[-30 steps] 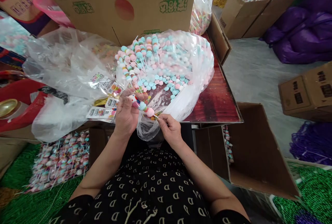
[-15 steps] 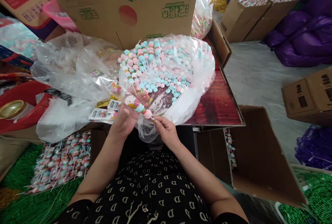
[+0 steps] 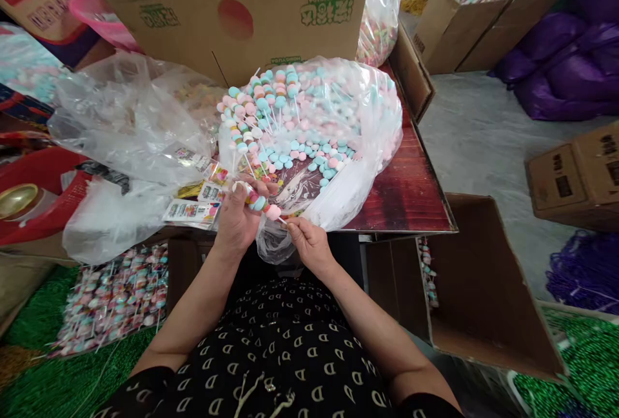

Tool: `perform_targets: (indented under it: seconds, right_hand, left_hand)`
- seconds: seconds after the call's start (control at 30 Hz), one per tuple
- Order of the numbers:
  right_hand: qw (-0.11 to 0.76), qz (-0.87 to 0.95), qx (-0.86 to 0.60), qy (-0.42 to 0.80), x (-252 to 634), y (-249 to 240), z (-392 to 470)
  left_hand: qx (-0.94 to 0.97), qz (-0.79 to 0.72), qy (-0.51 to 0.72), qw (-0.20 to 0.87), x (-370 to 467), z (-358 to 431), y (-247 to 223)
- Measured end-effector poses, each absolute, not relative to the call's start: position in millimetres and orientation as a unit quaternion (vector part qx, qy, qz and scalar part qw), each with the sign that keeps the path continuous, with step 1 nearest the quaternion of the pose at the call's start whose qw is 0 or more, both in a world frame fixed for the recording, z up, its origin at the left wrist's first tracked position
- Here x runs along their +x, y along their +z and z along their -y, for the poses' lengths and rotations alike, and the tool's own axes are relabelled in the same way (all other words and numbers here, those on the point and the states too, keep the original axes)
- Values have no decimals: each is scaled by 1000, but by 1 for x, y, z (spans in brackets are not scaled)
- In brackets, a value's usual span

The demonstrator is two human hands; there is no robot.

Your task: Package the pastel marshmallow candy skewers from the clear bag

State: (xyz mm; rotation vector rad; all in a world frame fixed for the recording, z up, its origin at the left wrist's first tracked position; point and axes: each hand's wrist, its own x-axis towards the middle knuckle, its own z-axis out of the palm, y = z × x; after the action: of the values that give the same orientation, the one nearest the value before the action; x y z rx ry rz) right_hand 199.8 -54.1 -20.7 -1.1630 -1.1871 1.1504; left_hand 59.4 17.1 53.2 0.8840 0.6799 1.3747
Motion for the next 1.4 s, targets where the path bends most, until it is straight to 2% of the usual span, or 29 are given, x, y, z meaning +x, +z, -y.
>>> perform_targets:
  seconds: [0.23,0.4,0.7,0.8,0.93,1.13,1.27,1.4]
  right_hand:
    - [530,367,-405,648,188,-15,44]
    - [533,370,-384,657,187,-20,44]
    - [517,353,-398,671,194,-20,52]
    - [486,344,-383,707,199,-19,54]
    - [425,319,-331,780,207,-15,55]
    - [393,298,-233,838,209,-15,51]
    - [391,321,-271,819,199,-19,52]
    - [488,368,-391,688,186,-22,58]
  left_hand:
    - [404,-317,566,645,55,-11,48]
    - [401,-267,546,686,32,-19,61]
    - [261,-270,641,670,34,-36,61]
    - [235,-276,641,676,39,-34,57]
    - [296,-310,627,650,42,-29,59]
    - [360,-299,618,631,47,-19,60]
    - [372,-304,611,629,50,-15,57]
    - [350,-340,609,624,54,-13,47]
